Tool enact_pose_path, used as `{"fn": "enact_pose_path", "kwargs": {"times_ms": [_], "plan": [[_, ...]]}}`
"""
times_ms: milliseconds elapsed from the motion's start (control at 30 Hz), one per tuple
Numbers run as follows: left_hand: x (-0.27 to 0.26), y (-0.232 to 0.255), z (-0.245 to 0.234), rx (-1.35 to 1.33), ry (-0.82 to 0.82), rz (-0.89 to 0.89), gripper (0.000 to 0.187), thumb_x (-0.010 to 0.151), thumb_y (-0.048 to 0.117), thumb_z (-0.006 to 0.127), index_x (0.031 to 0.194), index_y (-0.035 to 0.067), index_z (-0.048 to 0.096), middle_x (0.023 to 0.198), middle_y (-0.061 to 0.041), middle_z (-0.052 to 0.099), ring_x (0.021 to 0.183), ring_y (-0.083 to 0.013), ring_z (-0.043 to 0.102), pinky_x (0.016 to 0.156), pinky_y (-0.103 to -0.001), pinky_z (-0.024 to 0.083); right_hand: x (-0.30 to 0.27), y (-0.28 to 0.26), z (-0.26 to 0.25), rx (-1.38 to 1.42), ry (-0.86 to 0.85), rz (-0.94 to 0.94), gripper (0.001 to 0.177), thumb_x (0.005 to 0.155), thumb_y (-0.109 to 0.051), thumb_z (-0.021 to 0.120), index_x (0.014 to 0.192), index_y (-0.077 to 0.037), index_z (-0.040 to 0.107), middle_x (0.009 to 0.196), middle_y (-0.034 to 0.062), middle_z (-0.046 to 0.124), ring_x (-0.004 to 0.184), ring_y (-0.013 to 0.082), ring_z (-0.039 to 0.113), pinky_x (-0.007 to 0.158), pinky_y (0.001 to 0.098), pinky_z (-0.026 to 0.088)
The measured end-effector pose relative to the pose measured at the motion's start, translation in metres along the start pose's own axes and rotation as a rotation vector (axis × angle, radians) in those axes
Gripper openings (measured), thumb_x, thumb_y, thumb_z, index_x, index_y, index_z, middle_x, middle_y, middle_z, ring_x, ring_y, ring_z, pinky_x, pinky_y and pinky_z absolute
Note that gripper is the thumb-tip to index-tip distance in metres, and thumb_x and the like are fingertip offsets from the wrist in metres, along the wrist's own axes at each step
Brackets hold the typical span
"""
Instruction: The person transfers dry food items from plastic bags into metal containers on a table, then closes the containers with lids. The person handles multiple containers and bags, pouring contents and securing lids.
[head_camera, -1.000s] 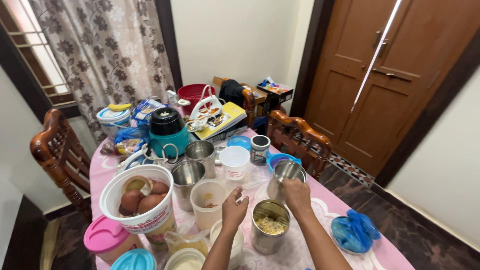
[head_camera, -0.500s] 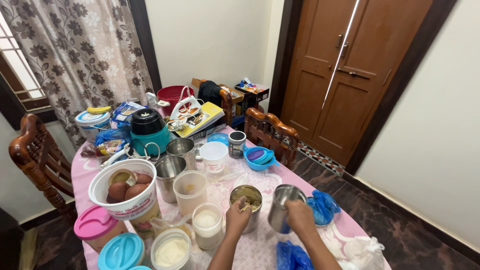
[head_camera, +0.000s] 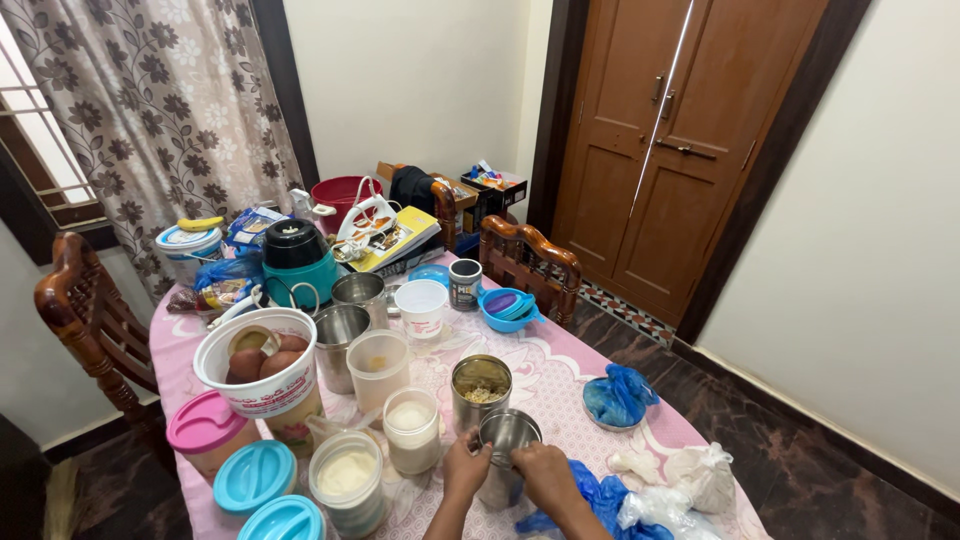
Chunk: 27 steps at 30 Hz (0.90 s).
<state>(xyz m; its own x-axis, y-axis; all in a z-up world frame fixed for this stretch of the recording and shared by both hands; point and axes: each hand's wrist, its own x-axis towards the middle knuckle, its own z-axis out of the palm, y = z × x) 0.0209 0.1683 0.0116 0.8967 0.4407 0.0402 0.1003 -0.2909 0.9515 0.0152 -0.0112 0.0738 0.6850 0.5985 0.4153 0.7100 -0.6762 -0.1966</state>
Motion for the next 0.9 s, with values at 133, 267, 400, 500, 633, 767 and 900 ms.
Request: {"fn": "enact_pose_path", "kwargs": {"times_ms": [133, 267, 400, 500, 633, 767, 900], "plan": [[-0.011, -0.004, -0.008, 0.011, -0.008, -0.027, 0.055, 0.081, 0.022, 0.079, 0.131, 0.005, 0.065, 0.119, -0.013, 0.076, 0.106, -0.0220, 0.076, 0.093, -0.034, 0.058, -0.011, -0.005, 0.006, -0.026, -0.025, -0.045, 0.006, 0.077, -0.007, 0.069, 0.078, -0.012, 0.072, 0.073, 0.0105, 0.070, 0.079, 0.0314, 0.068, 0.067, 0.0469, 0.050], [-0.019, -0.005, -0.014, 0.105, -0.007, -0.043, 0.054, 0.080, 0.021, 0.080, 0.130, 0.007, 0.066, 0.121, -0.013, 0.075, 0.105, -0.0237, 0.076, 0.093, -0.034, 0.057, -0.017, -0.009, 0.007, -0.036, -0.045, -0.098, 0.011, 0.074, -0.003, 0.067, 0.079, -0.012, 0.072, 0.077, 0.0081, 0.071, 0.083, 0.0295, 0.068, 0.068, 0.0457, 0.049], [-0.023, -0.009, -0.016, 0.080, -0.029, -0.032, 0.060, 0.075, 0.016, 0.081, 0.133, 0.009, 0.065, 0.120, -0.013, 0.076, 0.107, -0.0228, 0.075, 0.092, -0.035, 0.059, -0.017, -0.016, -0.010, 0.039, -0.049, -0.094, 0.009, 0.070, -0.005, 0.072, 0.077, -0.010, 0.073, 0.080, 0.0083, 0.072, 0.086, 0.0319, 0.066, 0.071, 0.0469, 0.048], [-0.024, -0.009, -0.015, 0.060, -0.026, -0.006, 0.062, 0.073, 0.015, 0.083, 0.132, 0.008, 0.065, 0.121, -0.012, 0.075, 0.107, -0.0234, 0.076, 0.093, -0.035, 0.059, -0.014, -0.018, -0.021, 0.171, 0.055, 0.032, 0.025, 0.061, 0.002, 0.067, 0.082, -0.008, 0.076, 0.087, 0.0096, 0.075, 0.092, 0.0323, 0.067, 0.080, 0.0442, 0.052], [-0.024, -0.006, -0.016, 0.108, 0.000, 0.021, 0.061, 0.073, 0.016, 0.083, 0.132, 0.009, 0.065, 0.125, -0.014, 0.072, 0.113, -0.0268, 0.071, 0.098, -0.037, 0.055, -0.013, -0.010, -0.024, 0.286, 0.169, 0.190, 0.017, 0.074, -0.003, 0.071, 0.090, -0.006, 0.075, 0.098, 0.0118, 0.075, 0.101, 0.0330, 0.067, 0.089, 0.0415, 0.053], [-0.024, 0.000, -0.014, 0.158, 0.043, 0.075, 0.058, 0.073, 0.016, 0.083, 0.128, 0.010, 0.067, 0.124, -0.015, 0.071, 0.115, -0.0301, 0.069, 0.102, -0.038, 0.052, -0.016, -0.005, -0.018, 0.289, 0.130, 0.273, 0.021, 0.077, -0.007, 0.073, 0.098, -0.006, 0.075, 0.103, 0.0120, 0.074, 0.104, 0.0338, 0.066, 0.091, 0.0418, 0.052], [-0.023, 0.009, -0.006, 0.211, 0.106, 0.226, 0.053, 0.071, 0.014, 0.082, 0.122, 0.009, 0.070, 0.122, -0.016, 0.070, 0.118, -0.0336, 0.063, 0.105, -0.040, 0.047, -0.017, -0.003, -0.016, 0.292, 0.151, 0.264, 0.021, 0.078, -0.008, 0.074, 0.099, -0.006, 0.075, 0.103, 0.0124, 0.074, 0.105, 0.0346, 0.065, 0.091, 0.0421, 0.052]]}}
